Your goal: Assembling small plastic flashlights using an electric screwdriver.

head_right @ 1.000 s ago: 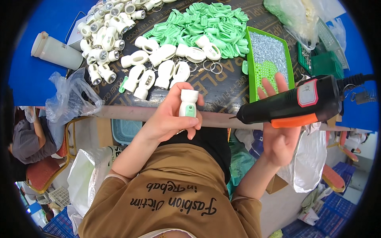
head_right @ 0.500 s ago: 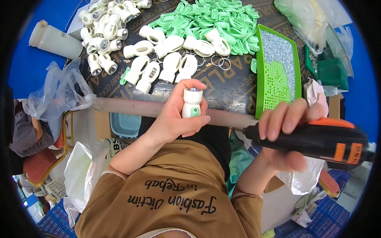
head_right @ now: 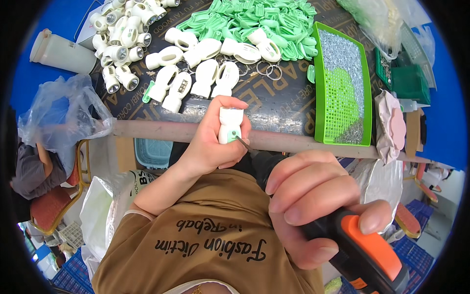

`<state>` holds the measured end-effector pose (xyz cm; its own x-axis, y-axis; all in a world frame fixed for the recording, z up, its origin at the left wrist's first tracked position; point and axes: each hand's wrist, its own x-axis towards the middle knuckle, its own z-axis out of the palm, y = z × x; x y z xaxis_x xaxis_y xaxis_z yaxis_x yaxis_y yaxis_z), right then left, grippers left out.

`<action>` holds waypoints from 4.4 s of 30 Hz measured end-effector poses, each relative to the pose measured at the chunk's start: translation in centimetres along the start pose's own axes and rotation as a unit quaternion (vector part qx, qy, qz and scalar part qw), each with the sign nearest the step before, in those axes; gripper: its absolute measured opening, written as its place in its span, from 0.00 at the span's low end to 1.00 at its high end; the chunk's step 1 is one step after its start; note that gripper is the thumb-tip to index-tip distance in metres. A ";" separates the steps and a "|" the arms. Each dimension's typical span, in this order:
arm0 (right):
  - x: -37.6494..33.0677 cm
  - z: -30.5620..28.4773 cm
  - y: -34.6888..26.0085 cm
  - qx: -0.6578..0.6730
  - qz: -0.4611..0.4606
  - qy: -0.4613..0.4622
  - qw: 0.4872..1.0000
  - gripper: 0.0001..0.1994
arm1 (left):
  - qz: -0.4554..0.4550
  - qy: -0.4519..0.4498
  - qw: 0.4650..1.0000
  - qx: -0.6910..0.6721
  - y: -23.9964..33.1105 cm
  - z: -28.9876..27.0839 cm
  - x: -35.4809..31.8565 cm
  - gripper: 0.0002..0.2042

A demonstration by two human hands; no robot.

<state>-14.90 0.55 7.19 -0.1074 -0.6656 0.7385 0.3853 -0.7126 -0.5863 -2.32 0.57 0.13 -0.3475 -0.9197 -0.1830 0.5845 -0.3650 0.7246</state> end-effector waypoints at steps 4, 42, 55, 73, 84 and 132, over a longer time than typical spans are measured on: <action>0.1 -0.2 0.1 0.001 -0.009 -0.028 1.000 0.17 | 0.006 -0.004 1.000 -0.002 -0.3 -0.1 0.1 0.26; 0.6 -0.3 0.7 -0.028 0.037 -0.073 0.996 0.14 | 0.110 0.033 0.976 0.187 -1.9 -0.3 0.3 0.26; 1.1 -0.5 0.9 0.058 0.055 0.035 0.996 0.19 | 0.123 0.017 0.971 0.206 -1.5 -0.6 0.5 0.28; 1.9 -7.8 3.7 -0.204 0.005 0.105 0.973 0.35 | 0.173 -0.140 0.971 0.084 2.1 2.5 -2.0 0.29; -2.4 -9.2 0.2 -0.364 -0.177 0.027 0.914 0.13 | 0.101 -0.115 0.955 0.254 3.2 2.6 -2.5 0.31; -3.1 -4.6 2.1 -0.061 0.324 -0.150 0.932 0.22 | 0.181 -0.050 0.902 0.389 1.2 1.1 -2.3 0.28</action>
<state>-17.95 0.08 2.12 0.3800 -0.8862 0.2649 0.1710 -0.2141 -0.9617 -1.62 2.47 2.11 -0.3238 -0.9264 0.1923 -0.0041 0.2046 0.9788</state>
